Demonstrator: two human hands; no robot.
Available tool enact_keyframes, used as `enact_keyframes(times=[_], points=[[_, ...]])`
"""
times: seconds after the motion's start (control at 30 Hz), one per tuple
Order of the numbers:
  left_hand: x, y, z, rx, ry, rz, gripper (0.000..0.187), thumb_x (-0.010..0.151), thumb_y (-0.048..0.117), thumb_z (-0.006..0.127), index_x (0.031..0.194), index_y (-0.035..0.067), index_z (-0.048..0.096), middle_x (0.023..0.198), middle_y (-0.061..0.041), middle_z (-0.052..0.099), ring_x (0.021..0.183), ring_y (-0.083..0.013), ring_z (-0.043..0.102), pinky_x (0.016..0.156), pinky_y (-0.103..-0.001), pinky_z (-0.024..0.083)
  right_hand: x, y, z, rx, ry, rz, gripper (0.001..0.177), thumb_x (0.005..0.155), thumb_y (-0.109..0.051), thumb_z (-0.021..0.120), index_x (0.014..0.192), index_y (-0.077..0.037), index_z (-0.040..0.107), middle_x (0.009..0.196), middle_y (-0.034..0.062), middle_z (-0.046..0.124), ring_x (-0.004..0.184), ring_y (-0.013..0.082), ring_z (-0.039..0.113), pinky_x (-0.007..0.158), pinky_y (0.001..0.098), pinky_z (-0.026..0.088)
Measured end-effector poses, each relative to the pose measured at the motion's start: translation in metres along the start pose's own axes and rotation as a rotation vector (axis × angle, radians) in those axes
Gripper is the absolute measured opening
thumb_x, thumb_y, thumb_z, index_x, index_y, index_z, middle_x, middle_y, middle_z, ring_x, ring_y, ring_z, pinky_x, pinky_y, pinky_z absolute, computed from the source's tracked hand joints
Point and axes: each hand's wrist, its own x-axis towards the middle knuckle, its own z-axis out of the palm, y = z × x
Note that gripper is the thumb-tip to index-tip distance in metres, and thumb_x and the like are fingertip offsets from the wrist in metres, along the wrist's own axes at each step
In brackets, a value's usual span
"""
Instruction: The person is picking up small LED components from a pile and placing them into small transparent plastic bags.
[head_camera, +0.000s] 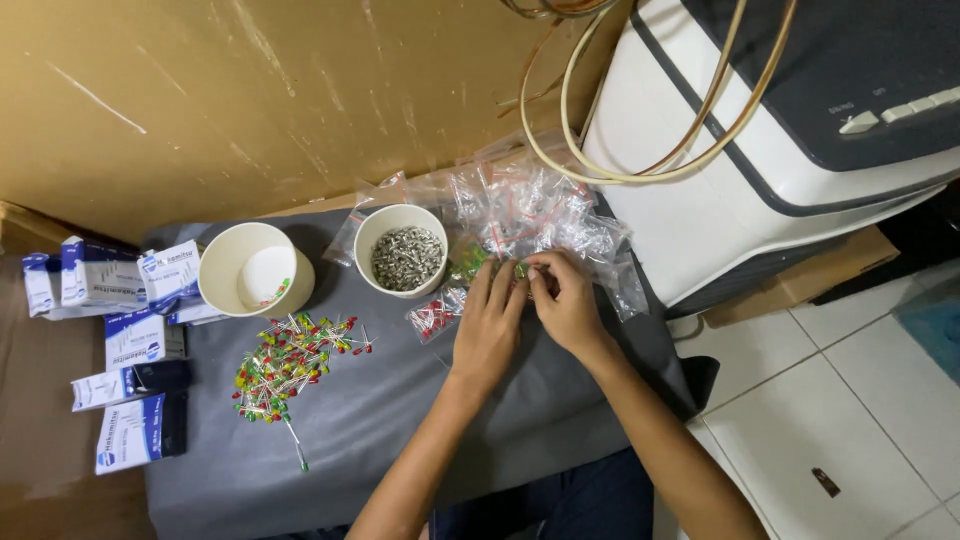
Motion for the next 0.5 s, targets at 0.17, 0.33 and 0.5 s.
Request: enact_keyframes(times=[0.17, 0.33, 0.5], points=[[0.005, 0.001, -0.003, -0.029, -0.061, -0.015, 0.024, 0.102, 0.008, 0.051, 0.120, 0.006, 0.067, 0.130, -0.019, 0.063, 0.131, -0.0428, 0.056, 0.110, -0.046, 0.047, 0.002, 0.003, 0.001, -0.006, -0.017, 0.019, 0.018, 0.088, 0.004, 0.069, 0.102, -0.007, 0.071, 0.086, 0.0072, 0.068, 0.067, 0.0242, 0.062, 0.057, 0.0332, 0.051], [0.012, -0.004, 0.005, -0.061, -0.060, -0.026, 0.023, 0.100, 0.002, 0.053, 0.117, 0.002, 0.068, 0.129, -0.023, 0.064, 0.131, -0.0449, 0.055, 0.112, -0.048, 0.045, 0.008, 0.004, -0.001, -0.009, -0.042, 0.053, 0.018, 0.088, 0.004, 0.069, 0.104, -0.003, 0.071, 0.086, 0.0098, 0.068, 0.063, 0.0226, 0.062, 0.053, 0.0327, 0.051], [0.015, -0.012, 0.015, -0.080, -0.057, -0.041, 0.026, 0.100, 0.003, 0.052, 0.121, 0.002, 0.067, 0.128, -0.024, 0.062, 0.130, -0.0470, 0.054, 0.111, -0.050, 0.046, 0.015, 0.009, 0.002, -0.006, -0.067, 0.046, 0.016, 0.088, 0.002, 0.069, 0.102, -0.005, 0.071, 0.085, 0.0104, 0.066, 0.067, 0.0259, 0.064, 0.054, 0.0337, 0.053]])
